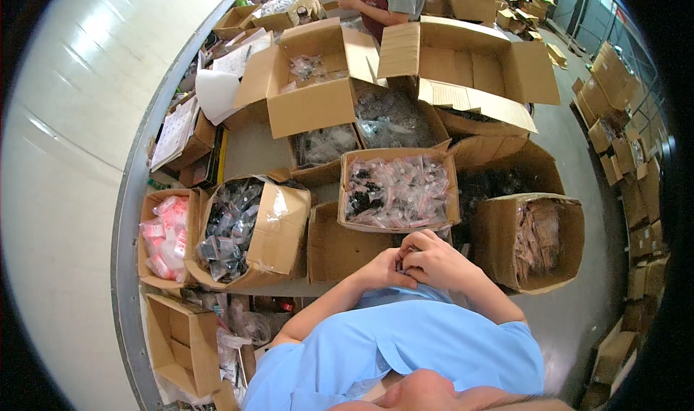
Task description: Sorting small mechanical components from bulk containers into smaller organized boxes.
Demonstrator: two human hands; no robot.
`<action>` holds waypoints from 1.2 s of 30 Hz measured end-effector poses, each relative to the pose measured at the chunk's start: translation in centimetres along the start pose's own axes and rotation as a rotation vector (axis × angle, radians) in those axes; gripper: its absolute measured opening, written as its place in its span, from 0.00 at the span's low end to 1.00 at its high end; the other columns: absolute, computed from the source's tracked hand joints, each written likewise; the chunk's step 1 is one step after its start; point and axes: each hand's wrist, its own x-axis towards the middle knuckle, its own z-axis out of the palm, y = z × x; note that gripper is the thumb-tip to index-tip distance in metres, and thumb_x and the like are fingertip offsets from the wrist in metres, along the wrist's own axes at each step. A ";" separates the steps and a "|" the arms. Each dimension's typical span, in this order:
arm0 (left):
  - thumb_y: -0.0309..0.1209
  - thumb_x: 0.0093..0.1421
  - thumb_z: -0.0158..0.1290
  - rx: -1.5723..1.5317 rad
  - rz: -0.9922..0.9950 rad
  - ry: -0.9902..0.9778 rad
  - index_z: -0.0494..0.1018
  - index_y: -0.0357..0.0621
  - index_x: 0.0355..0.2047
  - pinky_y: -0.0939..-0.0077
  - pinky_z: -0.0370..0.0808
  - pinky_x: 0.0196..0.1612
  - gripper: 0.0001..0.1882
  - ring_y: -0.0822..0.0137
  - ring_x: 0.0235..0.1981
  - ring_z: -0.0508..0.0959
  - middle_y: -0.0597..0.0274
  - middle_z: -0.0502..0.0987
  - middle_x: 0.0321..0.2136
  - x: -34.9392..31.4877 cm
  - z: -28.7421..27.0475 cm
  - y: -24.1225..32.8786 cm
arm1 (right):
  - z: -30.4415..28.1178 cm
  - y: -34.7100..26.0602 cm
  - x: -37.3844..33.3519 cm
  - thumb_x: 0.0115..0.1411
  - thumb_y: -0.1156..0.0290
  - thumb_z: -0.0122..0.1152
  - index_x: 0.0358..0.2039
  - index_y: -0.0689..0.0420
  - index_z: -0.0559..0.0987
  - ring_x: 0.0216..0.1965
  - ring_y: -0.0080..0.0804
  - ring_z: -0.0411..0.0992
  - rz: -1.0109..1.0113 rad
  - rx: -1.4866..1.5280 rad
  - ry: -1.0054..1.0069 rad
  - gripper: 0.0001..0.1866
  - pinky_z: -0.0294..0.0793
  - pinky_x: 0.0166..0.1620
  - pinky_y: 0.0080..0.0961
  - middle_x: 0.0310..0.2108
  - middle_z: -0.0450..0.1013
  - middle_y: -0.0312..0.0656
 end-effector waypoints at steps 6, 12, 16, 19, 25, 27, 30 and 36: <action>0.31 0.51 0.62 0.109 0.190 0.322 0.69 0.36 0.45 0.76 0.67 0.49 0.23 0.71 0.44 0.71 0.61 0.72 0.41 -0.8 -0.1 1.3 | -0.2 1.0 0.0 0.44 0.72 0.63 0.24 0.56 0.76 0.35 0.41 0.71 0.013 0.048 0.203 0.06 0.72 0.39 0.33 0.29 0.72 0.41; 0.26 0.57 0.53 0.536 0.442 0.460 0.73 0.34 0.32 0.77 0.70 0.34 0.07 0.66 0.30 0.74 0.56 0.74 0.29 -1.2 -0.2 3.4 | -0.4 0.6 0.7 0.47 0.73 0.63 0.25 0.58 0.74 0.28 0.43 0.73 0.276 0.309 0.210 0.07 0.73 0.32 0.33 0.24 0.72 0.45; 0.28 0.58 0.51 0.606 0.389 0.440 0.70 0.35 0.30 0.75 0.69 0.35 0.07 0.64 0.30 0.72 0.57 0.72 0.27 -1.1 -0.6 4.0 | 0.1 2.1 0.8 0.48 0.74 0.63 0.26 0.60 0.74 0.29 0.44 0.72 0.157 0.285 0.193 0.07 0.71 0.32 0.32 0.25 0.72 0.46; 0.29 0.60 0.50 0.583 0.342 0.300 0.68 0.35 0.31 0.76 0.67 0.36 0.08 0.67 0.31 0.70 0.59 0.70 0.28 -1.0 -1.5 4.0 | 0.1 2.2 1.0 0.48 0.75 0.61 0.26 0.60 0.73 0.27 0.42 0.71 0.159 0.388 0.154 0.06 0.70 0.32 0.31 0.24 0.71 0.46; 0.30 0.62 0.48 0.476 0.270 0.337 0.68 0.38 0.30 0.80 0.67 0.36 0.08 0.72 0.31 0.69 0.64 0.71 0.29 -0.3 -3.6 5.0 | -0.1 3.7 0.8 0.48 0.75 0.59 0.25 0.62 0.73 0.25 0.35 0.69 0.178 0.497 0.197 0.05 0.69 0.31 0.27 0.22 0.69 0.44; 0.31 0.62 0.49 0.204 0.208 0.502 0.70 0.43 0.32 0.86 0.66 0.32 0.06 0.82 0.29 0.66 0.72 0.69 0.26 0.6 -5.8 5.5 | -0.1 4.8 0.4 0.48 0.74 0.59 0.24 0.62 0.72 0.24 0.31 0.68 0.273 0.551 0.289 0.06 0.68 0.29 0.25 0.21 0.68 0.43; 0.28 0.60 0.51 0.036 0.204 0.861 0.68 0.47 0.27 0.84 0.64 0.19 0.05 0.78 0.17 0.66 0.72 0.68 0.19 3.4 -11.8 9.4 | 0.6 6.5 -0.5 0.48 0.73 0.59 0.25 0.63 0.71 0.24 0.28 0.67 0.430 0.617 0.358 0.07 0.66 0.28 0.24 0.21 0.68 0.42; 0.26 0.62 0.46 -0.369 0.779 1.146 0.65 0.45 0.31 0.81 0.74 0.27 0.02 0.74 0.24 0.73 0.64 0.72 0.23 7.3 -24.3 21.1 | 0.2 5.7 0.3 0.49 0.73 0.60 0.24 0.63 0.72 0.24 0.26 0.67 0.428 0.635 0.370 0.08 0.66 0.26 0.23 0.20 0.68 0.41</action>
